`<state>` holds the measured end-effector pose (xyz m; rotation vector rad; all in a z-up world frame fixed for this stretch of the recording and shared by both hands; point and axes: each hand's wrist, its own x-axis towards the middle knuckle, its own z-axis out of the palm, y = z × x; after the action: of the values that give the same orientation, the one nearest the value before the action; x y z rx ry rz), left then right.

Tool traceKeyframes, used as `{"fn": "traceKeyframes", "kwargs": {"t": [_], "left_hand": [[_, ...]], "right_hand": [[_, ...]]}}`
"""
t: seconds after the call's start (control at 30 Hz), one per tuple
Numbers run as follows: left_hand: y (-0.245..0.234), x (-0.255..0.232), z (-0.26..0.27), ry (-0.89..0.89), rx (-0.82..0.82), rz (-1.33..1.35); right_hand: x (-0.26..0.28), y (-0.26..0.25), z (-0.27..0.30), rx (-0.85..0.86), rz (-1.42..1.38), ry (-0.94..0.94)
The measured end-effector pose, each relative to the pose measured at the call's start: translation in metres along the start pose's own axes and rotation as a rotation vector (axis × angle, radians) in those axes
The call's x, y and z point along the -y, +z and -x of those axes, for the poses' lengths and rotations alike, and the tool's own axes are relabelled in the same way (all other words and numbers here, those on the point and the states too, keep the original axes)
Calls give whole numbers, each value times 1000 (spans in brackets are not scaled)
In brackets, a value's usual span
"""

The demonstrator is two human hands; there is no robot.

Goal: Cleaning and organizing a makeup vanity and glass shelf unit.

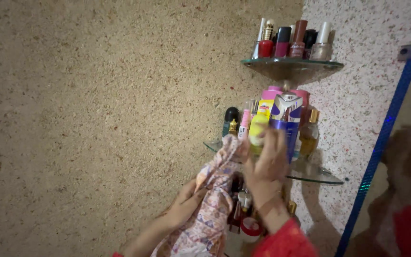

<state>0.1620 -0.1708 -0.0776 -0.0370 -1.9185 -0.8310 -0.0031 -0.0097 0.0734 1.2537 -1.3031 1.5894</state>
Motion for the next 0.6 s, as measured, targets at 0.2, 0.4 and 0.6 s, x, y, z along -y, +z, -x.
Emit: {"fn": "traceKeyframes", "kwargs": {"t": [0.2, 0.4, 0.6], "left_hand": [[-7, -60, -5, -468, -39, 8], [-8, -43, -13, -445, -194, -170], [-7, -34, -35, -129, -229, -40]], "right_hand": [[-10, -12, -34, 52, 408, -160], [0, -9, -35, 14, 568, -225], [-13, -5, -21, 119, 233, -241]]}}
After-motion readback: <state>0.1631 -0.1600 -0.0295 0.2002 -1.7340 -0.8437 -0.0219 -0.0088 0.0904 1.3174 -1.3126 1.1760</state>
